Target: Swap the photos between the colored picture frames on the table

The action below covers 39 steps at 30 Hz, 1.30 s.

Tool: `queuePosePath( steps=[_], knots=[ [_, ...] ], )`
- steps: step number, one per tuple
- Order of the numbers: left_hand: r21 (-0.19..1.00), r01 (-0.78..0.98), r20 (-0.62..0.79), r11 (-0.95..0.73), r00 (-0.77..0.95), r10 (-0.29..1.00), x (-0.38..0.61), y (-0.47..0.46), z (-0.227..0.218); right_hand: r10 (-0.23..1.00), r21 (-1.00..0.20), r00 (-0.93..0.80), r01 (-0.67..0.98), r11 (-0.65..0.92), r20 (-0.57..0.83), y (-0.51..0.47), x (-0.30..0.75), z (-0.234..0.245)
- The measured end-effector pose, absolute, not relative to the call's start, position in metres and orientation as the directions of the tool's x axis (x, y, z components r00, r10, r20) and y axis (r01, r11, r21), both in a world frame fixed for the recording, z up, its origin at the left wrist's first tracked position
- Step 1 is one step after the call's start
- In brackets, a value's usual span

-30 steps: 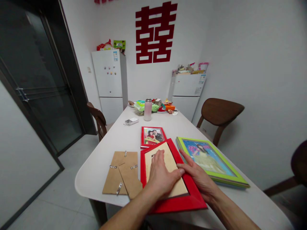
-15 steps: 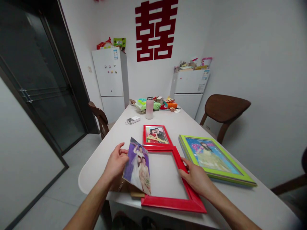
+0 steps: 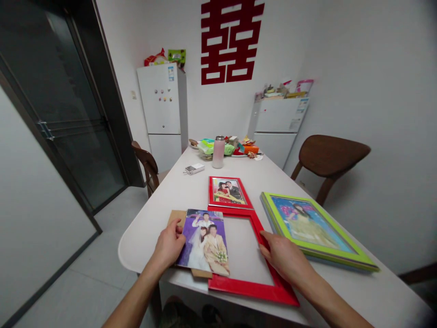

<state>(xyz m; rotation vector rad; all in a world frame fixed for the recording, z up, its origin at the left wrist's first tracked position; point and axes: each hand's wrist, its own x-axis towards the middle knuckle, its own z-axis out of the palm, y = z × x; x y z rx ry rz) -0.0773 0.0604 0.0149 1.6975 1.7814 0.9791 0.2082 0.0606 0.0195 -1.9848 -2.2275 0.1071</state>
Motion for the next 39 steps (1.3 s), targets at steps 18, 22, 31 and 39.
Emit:
queuePosePath(
  steps=[18, 22, 31, 39],
  knots=[
    [0.598, 0.65, 0.273, -0.469, 0.385, 0.881, -0.024, 0.005, 0.027, 0.943, -0.965, -0.273, -0.127, -0.231, -0.19, 0.069, 0.114, 0.039],
    [0.569, 0.628, 0.461, -0.531, 0.291, 0.838, -0.021, 0.011, 0.031, 0.969, -0.965, -0.238, -0.23, -0.124, -0.067, 0.061, 0.107, 0.074],
    [0.947, -0.19, 0.22, -0.26, -0.208, 0.953, 0.015, 0.018, 0.045, 0.967, -0.934, -0.055, -0.253, -0.254, -0.248, 0.053, 0.123, 0.037],
    [0.971, -0.213, 0.09, -0.107, -0.088, 0.992, 0.014, 0.027, 0.028, 0.979, -0.945, 0.005, -0.261, -0.195, -0.203, 0.066, 0.178, 0.038]
  ],
)
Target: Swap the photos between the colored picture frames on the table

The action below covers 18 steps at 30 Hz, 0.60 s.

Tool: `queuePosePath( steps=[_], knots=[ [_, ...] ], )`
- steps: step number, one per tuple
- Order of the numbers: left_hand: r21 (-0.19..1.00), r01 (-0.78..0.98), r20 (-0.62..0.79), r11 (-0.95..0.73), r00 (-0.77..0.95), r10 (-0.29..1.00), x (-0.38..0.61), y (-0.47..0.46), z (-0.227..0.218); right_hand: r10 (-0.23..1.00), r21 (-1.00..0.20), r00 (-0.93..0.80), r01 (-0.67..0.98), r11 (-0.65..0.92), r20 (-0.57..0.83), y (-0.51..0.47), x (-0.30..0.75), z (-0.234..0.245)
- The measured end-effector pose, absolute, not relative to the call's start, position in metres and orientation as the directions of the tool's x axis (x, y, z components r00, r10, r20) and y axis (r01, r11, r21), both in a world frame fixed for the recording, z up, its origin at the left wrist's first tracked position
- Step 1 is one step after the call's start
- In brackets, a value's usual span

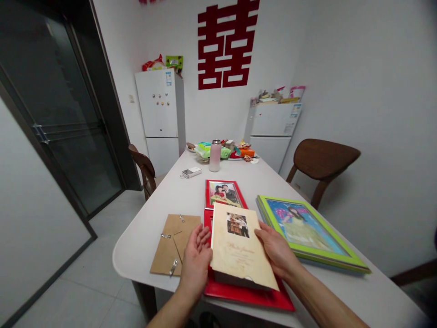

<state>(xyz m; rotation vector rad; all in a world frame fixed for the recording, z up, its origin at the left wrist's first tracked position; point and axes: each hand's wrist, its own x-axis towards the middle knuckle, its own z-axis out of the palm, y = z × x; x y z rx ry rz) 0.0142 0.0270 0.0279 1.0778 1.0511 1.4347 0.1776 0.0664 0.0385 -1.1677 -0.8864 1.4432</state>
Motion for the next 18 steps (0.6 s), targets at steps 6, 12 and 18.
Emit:
queuePosePath(
  steps=[6, 12, 18],
  knots=[
    [0.864, 0.452, 0.166, -0.221, 0.158, 0.973, 0.003, 0.016, 0.025, 0.973, -0.969, -0.046, -0.09, -0.231, -0.228, 0.076, 0.194, 0.03],
    [0.721, 0.621, 0.136, -0.306, 0.307, 0.942, 0.005, 0.009, 0.023, 0.997, -0.951, 0.026, 0.301, -0.076, -0.071, 0.089, 0.19, 0.016],
    [0.613, 0.716, 0.096, -0.334, 0.352, 0.931, 0.008, 0.012, 0.026, 0.99, -0.504, -0.058, 0.856, 0.117, 0.13, 0.089, 0.195, 0.025]
  ],
)
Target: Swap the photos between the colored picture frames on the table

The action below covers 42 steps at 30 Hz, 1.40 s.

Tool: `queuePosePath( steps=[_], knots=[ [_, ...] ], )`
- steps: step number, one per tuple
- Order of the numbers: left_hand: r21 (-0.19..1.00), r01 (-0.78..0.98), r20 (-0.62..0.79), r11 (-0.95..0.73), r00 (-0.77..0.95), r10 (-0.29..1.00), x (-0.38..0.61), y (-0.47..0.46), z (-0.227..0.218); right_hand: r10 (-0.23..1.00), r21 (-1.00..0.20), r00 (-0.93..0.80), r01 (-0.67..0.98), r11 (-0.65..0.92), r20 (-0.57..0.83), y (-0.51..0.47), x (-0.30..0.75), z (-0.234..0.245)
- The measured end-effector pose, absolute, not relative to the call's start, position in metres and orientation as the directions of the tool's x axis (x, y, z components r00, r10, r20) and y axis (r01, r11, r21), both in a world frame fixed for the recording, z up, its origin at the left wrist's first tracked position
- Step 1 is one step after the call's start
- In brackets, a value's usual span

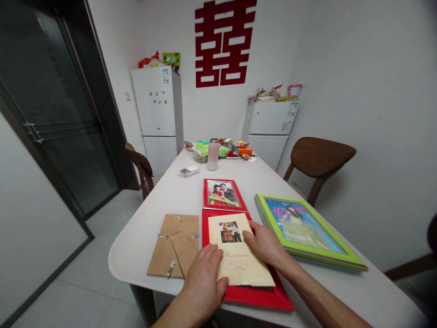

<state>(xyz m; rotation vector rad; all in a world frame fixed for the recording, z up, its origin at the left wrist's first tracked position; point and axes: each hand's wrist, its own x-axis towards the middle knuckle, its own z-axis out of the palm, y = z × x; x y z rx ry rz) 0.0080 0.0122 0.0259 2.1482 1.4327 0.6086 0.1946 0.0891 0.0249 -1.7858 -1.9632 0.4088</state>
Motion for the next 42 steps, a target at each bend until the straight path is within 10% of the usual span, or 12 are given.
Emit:
queuePosePath(
  steps=[7, 19, 28, 33, 42],
  knots=[
    [0.589, 0.723, 0.112, -0.361, 0.37, 0.922, -0.003, 0.007, 0.032, 0.995, -0.164, -0.008, 0.986, 0.024, 0.101, 0.086, 0.192, 0.025],
    [0.389, 0.911, -0.009, -0.141, 0.156, 0.988, -0.102, 0.002, 0.029, 0.827, -0.36, -0.52, 0.745, 0.561, 0.213, 0.031, 0.082, 0.039],
    [0.295, 0.899, 0.309, -0.323, 0.23, 0.923, -0.118, 0.008, 0.008, 0.832, -0.586, -0.452, 0.595, 0.549, 0.321, 0.029, 0.072, 0.038],
    [0.138, 0.859, 0.579, -0.493, 0.334, 0.744, -0.092, 0.011, 0.018, 0.817, -0.519, -0.41, 0.633, 0.574, 0.405, 0.029, 0.109, 0.057],
    [0.262, 0.785, 0.44, -0.561, 0.42, 0.794, 0.005, 0.016, 0.002, 0.93, -0.433, -0.297, 0.825, 0.364, 0.217, 0.013, 0.205, 0.041]
  ],
)
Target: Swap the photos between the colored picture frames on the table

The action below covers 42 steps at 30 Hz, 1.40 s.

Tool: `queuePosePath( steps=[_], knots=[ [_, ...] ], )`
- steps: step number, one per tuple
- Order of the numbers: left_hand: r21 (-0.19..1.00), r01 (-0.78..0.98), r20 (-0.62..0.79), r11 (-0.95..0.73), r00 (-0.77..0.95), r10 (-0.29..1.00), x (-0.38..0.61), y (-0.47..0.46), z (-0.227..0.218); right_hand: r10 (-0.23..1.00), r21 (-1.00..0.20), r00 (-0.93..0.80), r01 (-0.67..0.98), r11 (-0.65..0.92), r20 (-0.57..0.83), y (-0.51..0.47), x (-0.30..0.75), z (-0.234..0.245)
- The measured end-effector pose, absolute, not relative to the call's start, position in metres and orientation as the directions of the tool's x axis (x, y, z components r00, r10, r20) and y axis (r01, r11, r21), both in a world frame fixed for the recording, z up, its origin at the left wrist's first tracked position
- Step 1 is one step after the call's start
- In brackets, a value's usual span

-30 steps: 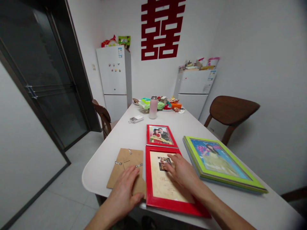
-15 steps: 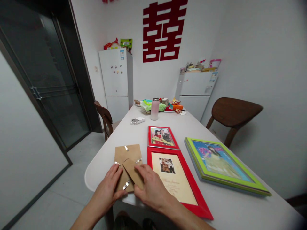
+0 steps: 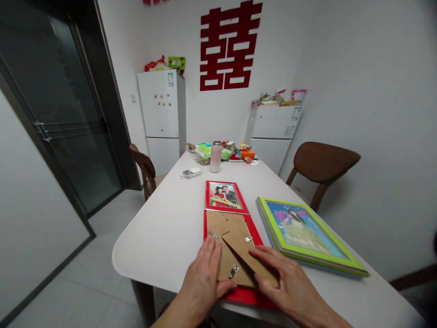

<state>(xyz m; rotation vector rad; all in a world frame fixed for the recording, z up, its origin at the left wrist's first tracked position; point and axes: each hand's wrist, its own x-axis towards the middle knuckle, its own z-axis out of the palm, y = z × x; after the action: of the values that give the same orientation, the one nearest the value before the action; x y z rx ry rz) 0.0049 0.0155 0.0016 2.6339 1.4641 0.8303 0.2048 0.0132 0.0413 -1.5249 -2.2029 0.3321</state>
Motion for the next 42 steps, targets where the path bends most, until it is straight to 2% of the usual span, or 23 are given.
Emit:
queuePosePath(
  steps=[5, 12, 17, 26, 34, 38, 42],
  knots=[
    [0.331, 0.789, 0.297, -0.517, 0.433, 0.851, 0.017, 0.016, 0.0, 0.941, -0.379, -0.304, 0.862, 0.337, 0.145, 0.011, 0.212, 0.031],
    [0.363, 0.828, 0.151, -0.427, 0.4, 0.904, 0.015, 0.016, 0.022, 0.91, -0.32, -0.344, 0.856, 0.405, 0.231, 0.016, 0.207, 0.017],
    [0.38, 0.815, 0.179, -0.437, 0.399, 0.899, 0.013, 0.016, 0.018, 0.903, -0.33, -0.346, 0.846, 0.418, 0.255, 0.029, 0.206, 0.022],
    [0.363, 0.802, 0.228, -0.474, 0.417, 0.88, 0.01, 0.018, 0.012, 0.915, -0.229, -0.28, 0.908, 0.35, 0.291, 0.058, 0.201, 0.015],
    [0.352, 0.8, 0.281, -0.485, 0.404, 0.87, 0.01, 0.019, 0.007, 0.915, -0.285, -0.255, 0.894, 0.347, 0.314, 0.056, 0.204, 0.014],
    [0.343, 0.797, 0.3, -0.497, 0.408, 0.862, 0.01, 0.019, 0.007, 0.868, -0.32, -0.323, 0.834, 0.45, 0.377, 0.043, 0.2, 0.016],
    [0.306, 0.813, 0.281, -0.495, 0.419, 0.863, 0.01, 0.018, 0.009, 0.805, -0.36, -0.497, 0.722, 0.591, 0.325, 0.022, 0.188, 0.023]
  ],
)
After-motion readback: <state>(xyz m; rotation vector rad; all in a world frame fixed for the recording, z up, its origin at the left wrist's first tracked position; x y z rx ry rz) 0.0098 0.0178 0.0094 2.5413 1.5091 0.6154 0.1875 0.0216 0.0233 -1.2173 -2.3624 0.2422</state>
